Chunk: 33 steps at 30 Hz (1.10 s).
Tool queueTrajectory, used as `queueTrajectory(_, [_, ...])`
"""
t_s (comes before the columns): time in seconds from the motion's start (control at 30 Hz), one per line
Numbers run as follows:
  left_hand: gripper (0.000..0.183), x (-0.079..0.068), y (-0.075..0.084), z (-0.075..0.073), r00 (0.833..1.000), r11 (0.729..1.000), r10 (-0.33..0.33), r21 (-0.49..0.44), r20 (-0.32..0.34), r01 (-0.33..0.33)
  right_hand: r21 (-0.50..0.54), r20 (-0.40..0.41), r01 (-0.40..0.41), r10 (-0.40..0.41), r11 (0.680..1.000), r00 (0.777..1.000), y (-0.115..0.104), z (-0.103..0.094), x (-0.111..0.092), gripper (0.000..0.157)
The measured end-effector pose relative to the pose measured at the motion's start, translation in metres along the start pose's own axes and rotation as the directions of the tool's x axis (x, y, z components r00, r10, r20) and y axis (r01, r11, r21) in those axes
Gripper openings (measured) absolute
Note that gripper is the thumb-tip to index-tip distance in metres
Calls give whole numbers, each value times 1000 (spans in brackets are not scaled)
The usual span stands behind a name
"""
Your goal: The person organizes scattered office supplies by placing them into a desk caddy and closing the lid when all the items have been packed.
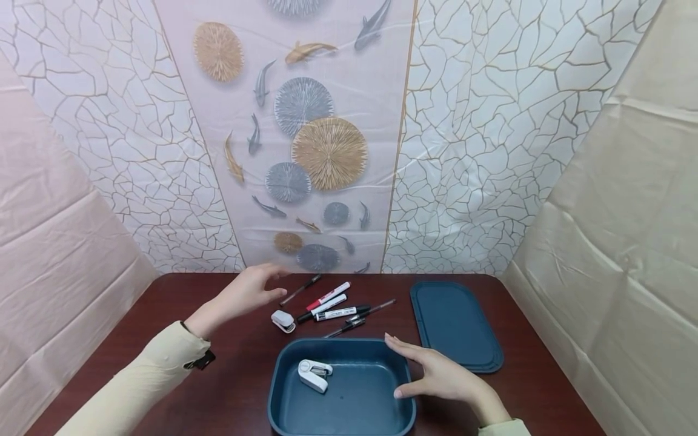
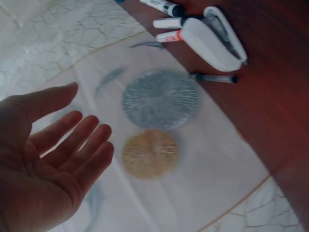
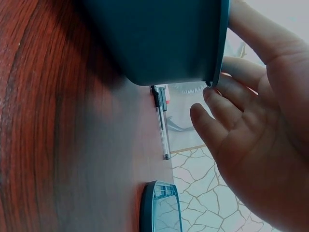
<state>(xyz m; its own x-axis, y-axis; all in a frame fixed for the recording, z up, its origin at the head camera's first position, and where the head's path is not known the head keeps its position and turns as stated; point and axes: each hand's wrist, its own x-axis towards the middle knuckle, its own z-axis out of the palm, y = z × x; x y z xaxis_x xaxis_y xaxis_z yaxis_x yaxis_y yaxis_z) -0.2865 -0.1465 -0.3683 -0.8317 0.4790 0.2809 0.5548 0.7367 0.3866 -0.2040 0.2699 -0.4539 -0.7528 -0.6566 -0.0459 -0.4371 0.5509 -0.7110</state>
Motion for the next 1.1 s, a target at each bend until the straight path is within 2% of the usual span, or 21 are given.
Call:
queueTrajectory(0.27, [41, 6, -24, 17, 999, 999, -44, -7, 3, 44, 6, 4, 10, -10, 1000, 1000, 1, -1, -1, 83])
queueTrajectory(0.5, [43, 10, -38, 34, 995, 996, -87, -27, 46, 88, 55, 17, 32, -33, 998, 999, 3, -1, -1, 81])
queueTrajectory(0.8, [50, 11, -55, 53, 989, 996, -45, -68, 144, 56, 66, 22, 37, -38, 997, 999, 2, 1, -2, 79])
queueTrajectory(0.93, [46, 9, -61, 58, 990, 995, -25, -95, 138, 39, 57, 23, 41, -42, 998, 999, 1, 1, -2, 80])
queueTrajectory(1.1, [43, 8, -65, 63, 989, 992, -32, -119, 144, 49, 40, 18, 41, -42, 998, 999, 0, 0, -1, 81])
